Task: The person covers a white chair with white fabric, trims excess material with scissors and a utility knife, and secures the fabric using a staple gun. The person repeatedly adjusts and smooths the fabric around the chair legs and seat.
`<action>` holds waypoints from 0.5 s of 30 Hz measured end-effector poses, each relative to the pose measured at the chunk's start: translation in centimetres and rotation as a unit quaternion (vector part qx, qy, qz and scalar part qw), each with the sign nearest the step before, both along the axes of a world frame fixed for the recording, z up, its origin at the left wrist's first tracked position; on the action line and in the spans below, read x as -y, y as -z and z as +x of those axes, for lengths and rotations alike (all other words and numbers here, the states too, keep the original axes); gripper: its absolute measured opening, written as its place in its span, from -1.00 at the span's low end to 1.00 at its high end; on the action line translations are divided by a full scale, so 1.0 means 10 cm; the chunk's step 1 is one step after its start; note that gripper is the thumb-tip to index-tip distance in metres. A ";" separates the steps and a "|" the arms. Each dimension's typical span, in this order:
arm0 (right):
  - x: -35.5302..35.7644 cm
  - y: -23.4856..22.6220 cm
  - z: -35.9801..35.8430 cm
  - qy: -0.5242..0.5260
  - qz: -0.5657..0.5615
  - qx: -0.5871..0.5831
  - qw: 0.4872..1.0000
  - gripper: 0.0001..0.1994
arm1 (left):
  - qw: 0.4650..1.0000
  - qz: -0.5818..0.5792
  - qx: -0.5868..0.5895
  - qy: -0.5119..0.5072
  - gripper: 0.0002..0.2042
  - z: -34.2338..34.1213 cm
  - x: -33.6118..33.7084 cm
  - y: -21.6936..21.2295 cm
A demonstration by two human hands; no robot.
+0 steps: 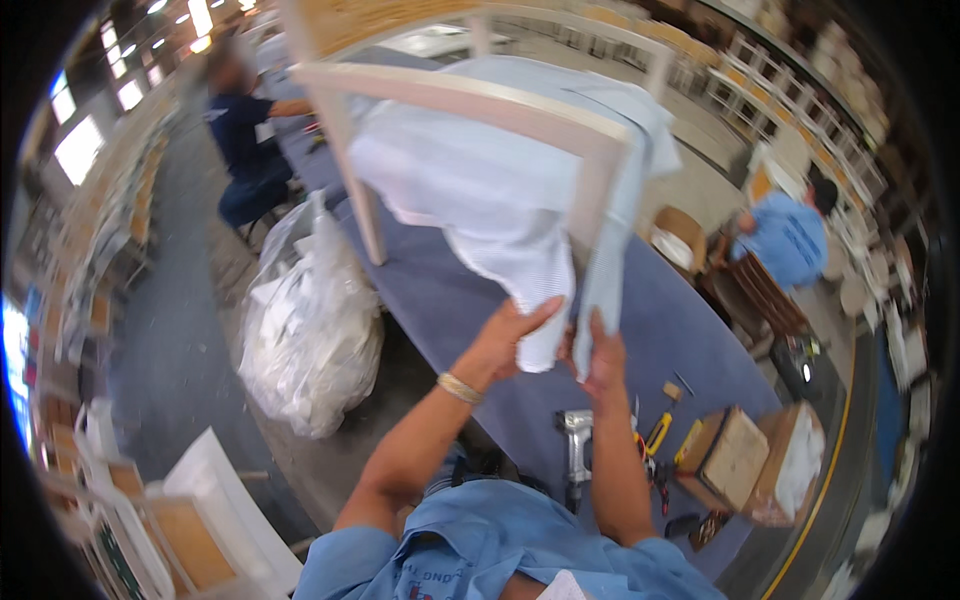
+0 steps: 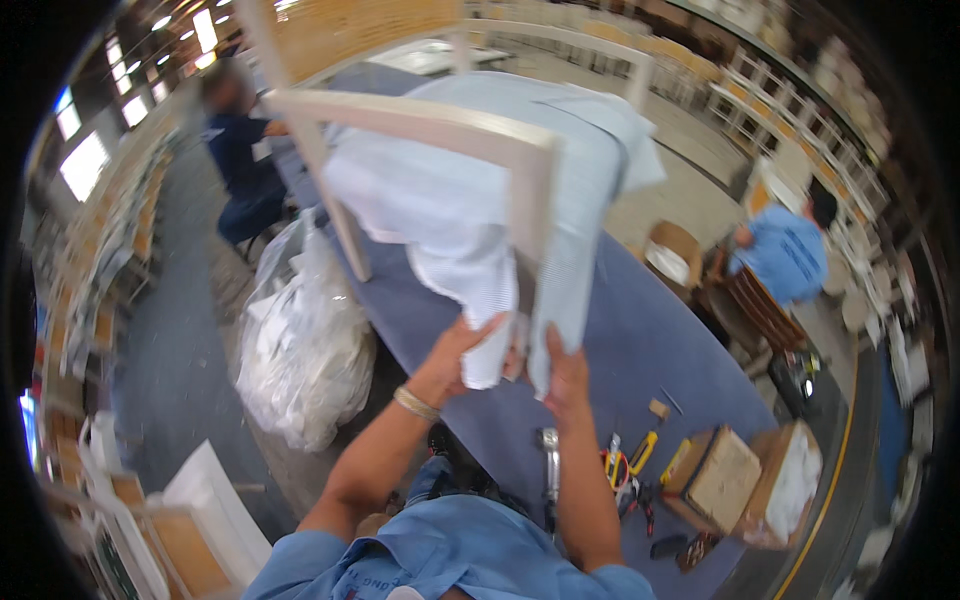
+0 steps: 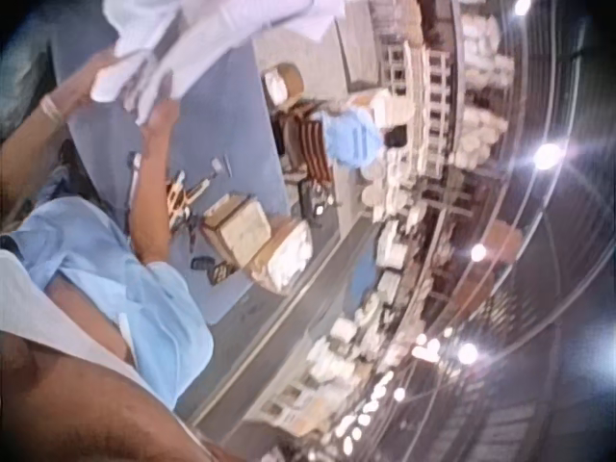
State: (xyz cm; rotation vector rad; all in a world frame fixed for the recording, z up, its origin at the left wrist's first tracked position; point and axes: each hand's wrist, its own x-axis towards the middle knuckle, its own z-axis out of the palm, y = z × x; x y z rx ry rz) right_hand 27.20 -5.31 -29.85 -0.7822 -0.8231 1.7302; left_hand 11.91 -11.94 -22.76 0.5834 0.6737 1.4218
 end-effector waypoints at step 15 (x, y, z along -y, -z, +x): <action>-0.31 -0.09 0.24 -0.038 0.313 0.203 0.927 -0.56 | 0.830 0.093 -0.537 -0.118 -0.80 -0.28 -0.30 0.12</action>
